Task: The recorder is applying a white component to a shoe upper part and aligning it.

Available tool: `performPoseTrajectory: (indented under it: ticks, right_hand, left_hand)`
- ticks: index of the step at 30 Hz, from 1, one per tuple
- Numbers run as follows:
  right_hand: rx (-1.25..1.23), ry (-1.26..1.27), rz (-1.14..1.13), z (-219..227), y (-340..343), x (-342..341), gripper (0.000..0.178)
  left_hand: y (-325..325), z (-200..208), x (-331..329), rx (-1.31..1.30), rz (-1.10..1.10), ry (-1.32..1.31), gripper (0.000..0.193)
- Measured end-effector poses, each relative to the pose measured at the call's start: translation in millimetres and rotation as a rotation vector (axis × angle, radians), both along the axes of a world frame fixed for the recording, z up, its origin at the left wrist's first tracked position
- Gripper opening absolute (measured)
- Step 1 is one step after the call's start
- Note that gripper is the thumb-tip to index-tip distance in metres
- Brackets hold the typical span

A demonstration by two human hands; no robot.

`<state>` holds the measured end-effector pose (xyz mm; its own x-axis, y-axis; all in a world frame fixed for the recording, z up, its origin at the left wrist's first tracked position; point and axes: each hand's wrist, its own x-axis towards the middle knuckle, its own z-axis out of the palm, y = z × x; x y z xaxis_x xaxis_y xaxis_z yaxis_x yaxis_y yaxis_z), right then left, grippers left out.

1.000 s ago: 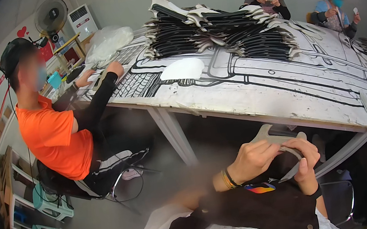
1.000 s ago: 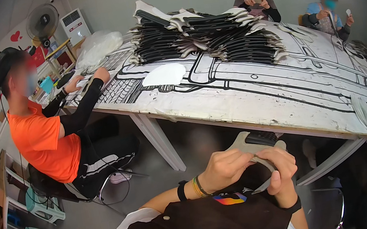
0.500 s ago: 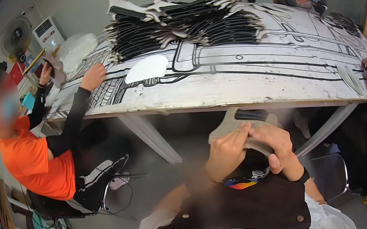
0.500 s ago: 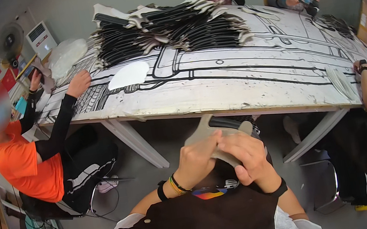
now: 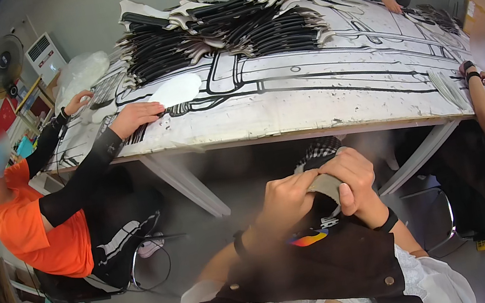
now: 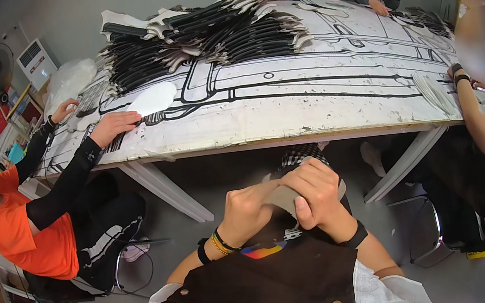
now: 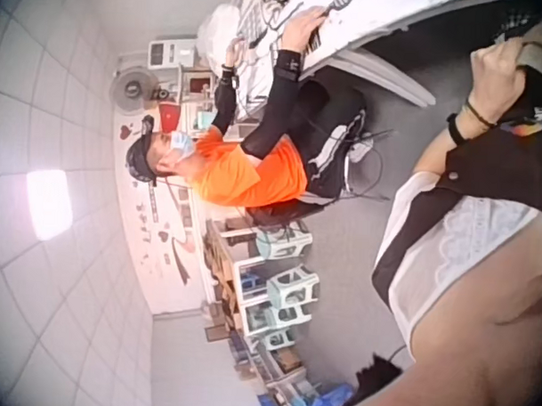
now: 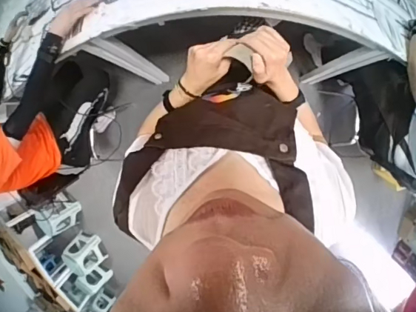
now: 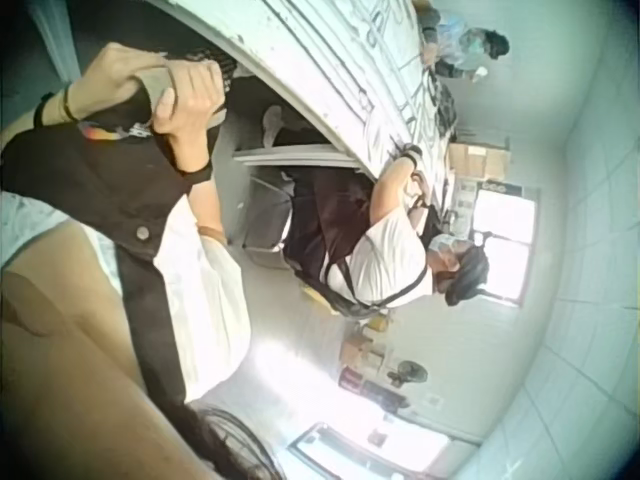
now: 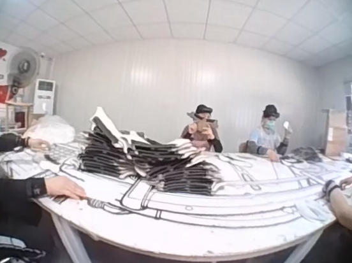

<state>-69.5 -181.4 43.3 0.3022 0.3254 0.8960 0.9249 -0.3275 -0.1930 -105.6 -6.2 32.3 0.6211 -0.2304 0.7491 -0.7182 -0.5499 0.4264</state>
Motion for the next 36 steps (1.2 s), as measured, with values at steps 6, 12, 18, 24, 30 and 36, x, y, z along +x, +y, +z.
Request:
performPoseTrajectory:
  ticks: [6,12,18,24,30,36]
  right_hand:
    - [0.145,0.060,-0.030,-7,-21,5,0.043]
    - [0.105,0.076,-0.026,-15,-29,8,0.044]
    - [0.114,0.039,-0.058,-16,-31,10,0.043]
    - [0.134,0.061,-0.094,-18,-41,13,0.045]
    - [0.142,0.129,-0.075,-21,-41,12,0.047]
    - [0.119,0.124,-0.107,-25,-45,12,0.043]
  left_hand:
    - [-2,3,-2,0.119,0.050,0.090,0.013]
    - [-3,3,-8,0.239,-0.009,0.147,0.009]
    - [-9,22,-10,0.218,-0.017,0.120,0.011]
    - [-8,19,-9,0.049,-0.028,0.064,0.008]
    - [-5,15,-9,0.102,0.010,0.095,0.008]
    - [-5,4,1,0.058,0.018,0.040,0.015]
